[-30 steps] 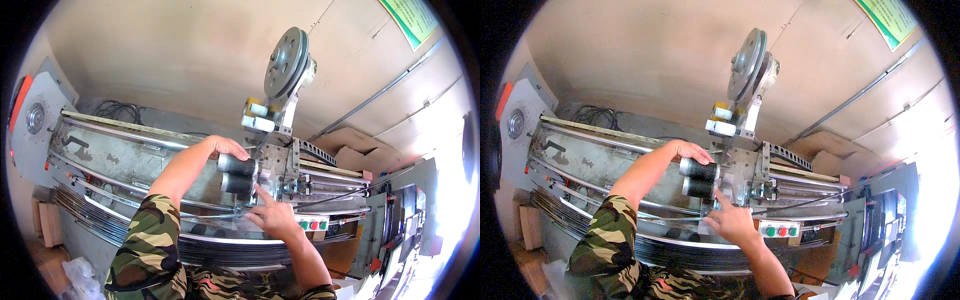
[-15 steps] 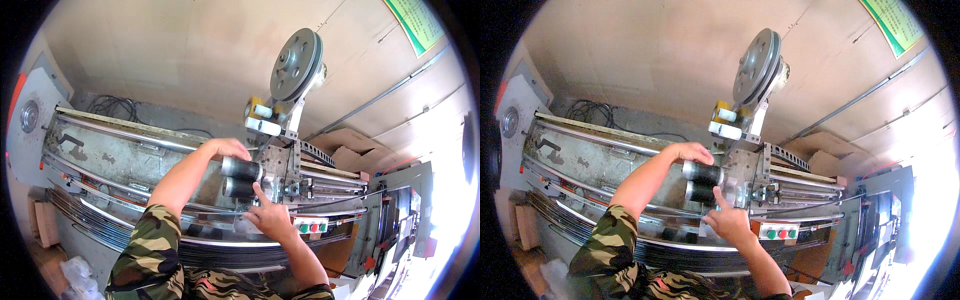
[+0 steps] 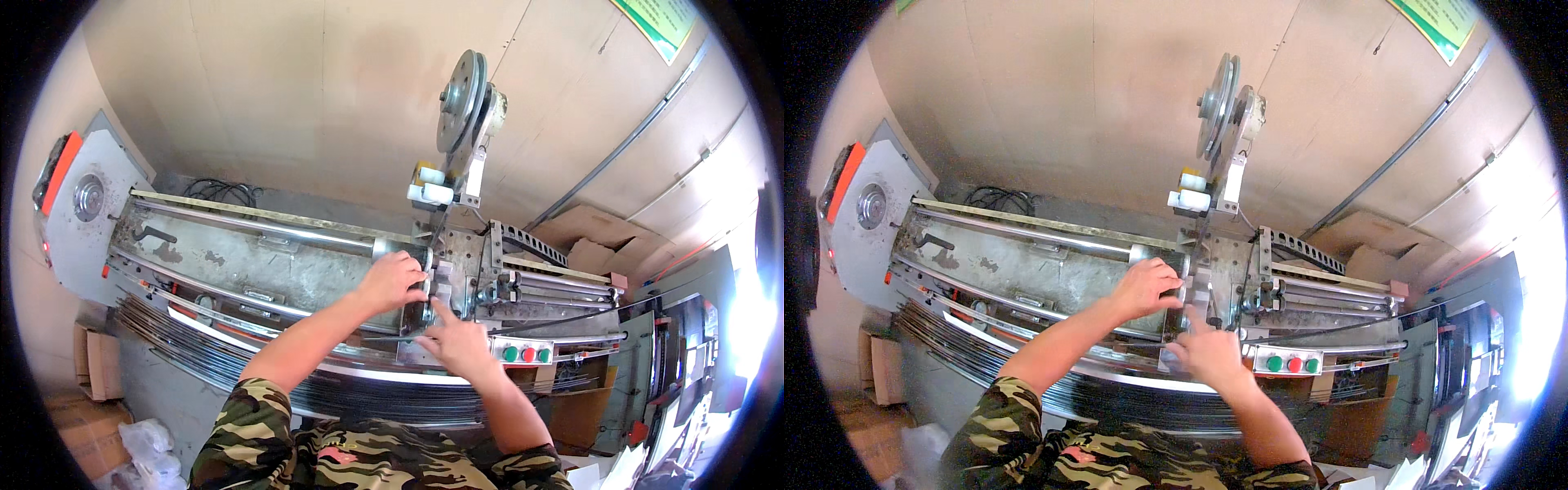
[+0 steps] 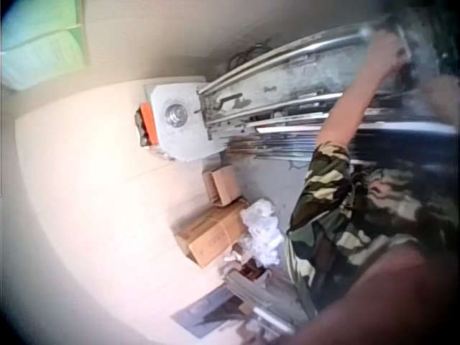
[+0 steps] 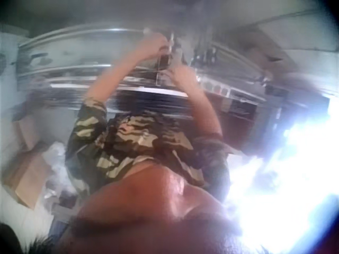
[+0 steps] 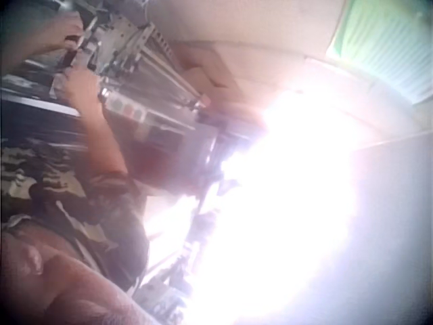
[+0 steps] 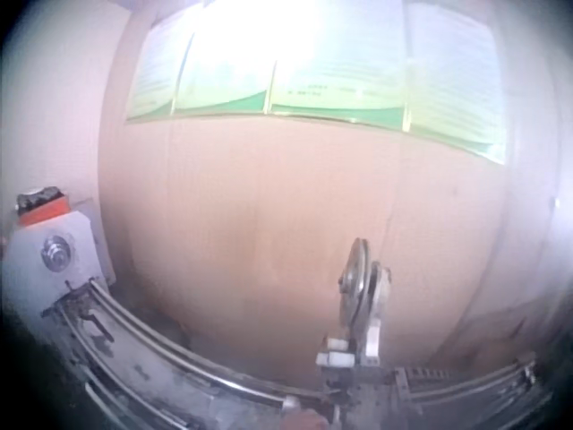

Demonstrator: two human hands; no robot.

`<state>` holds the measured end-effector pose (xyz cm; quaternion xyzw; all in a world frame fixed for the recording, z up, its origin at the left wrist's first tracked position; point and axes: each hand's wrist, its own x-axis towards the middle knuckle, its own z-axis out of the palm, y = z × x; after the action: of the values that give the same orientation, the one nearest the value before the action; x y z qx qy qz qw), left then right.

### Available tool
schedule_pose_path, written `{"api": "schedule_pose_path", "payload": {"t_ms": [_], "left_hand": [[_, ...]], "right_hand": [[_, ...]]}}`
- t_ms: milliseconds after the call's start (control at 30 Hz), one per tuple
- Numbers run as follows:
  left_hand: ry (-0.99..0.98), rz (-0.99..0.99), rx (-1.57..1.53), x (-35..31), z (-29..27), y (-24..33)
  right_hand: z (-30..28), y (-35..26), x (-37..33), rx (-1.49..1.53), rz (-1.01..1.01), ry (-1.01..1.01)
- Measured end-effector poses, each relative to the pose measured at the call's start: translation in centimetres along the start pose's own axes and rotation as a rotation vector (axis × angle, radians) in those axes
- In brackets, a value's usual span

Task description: The person repeatedly feeds long metal rods into a polishing machine, guides them through the rollers, and removes the finished rods. The rods are stacked on the machine bed after processing.

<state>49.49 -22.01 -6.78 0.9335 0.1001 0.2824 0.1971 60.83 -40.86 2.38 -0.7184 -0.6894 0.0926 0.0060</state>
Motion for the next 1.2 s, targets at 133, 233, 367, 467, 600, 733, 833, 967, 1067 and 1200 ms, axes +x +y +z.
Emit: {"api": "schedule_pose_path", "payload": {"t_ms": [133, 233, 367, 467, 600, 733, 833, 967, 1067, 1200], "left_hand": [[0.022, -0.149, -0.017, 1.0, 0.9, 0.2], [-0.008, -0.282, 0.036, 2.1, 0.7, -0.3], [-0.034, -0.352, -0.093, 3.8, -1.5, -1.4], [-0.104, -0.502, -0.330, 3.2, -2.7, -2.2], [-0.201, -0.595, -0.500, 1.8, -4.0, -2.0], [-0.323, -0.541, -0.574, 1.1, -4.6, -1.7], [-0.384, -0.428, -0.573, 2.2, -5.8, -1.1], [-0.321, -0.476, -0.568, 4.2, -4.9, -1.4], [-0.222, -0.410, -0.425, 5.2, -3.6, -0.8], [-0.301, -0.109, 0.078, 4.9, -4.3, -1.3]], "right_hand": [[-1.7, 4.7, -2.6, 0.153, 0.032, 0.049], [-3.9, 7.1, -2.0, 0.215, 0.224, -0.086], [-4.2, 11.2, 0.2, 0.312, 0.298, -0.149], [-3.1, 13.0, 2.9, 0.372, 0.289, -0.193], [-1.3, 13.2, 5.5, 0.353, 0.252, -0.062], [-0.3, 13.3, 5.8, 0.307, 0.255, 0.100], [0.0, 13.8, 5.4, 0.308, 0.267, 0.179], [-0.1, 14.7, 4.9, 0.321, 0.271, 0.233], [0.3, 14.7, 4.9, 0.318, 0.280, 0.262], [1.4, 13.0, 6.3, 0.302, 0.319, 0.161]]}}
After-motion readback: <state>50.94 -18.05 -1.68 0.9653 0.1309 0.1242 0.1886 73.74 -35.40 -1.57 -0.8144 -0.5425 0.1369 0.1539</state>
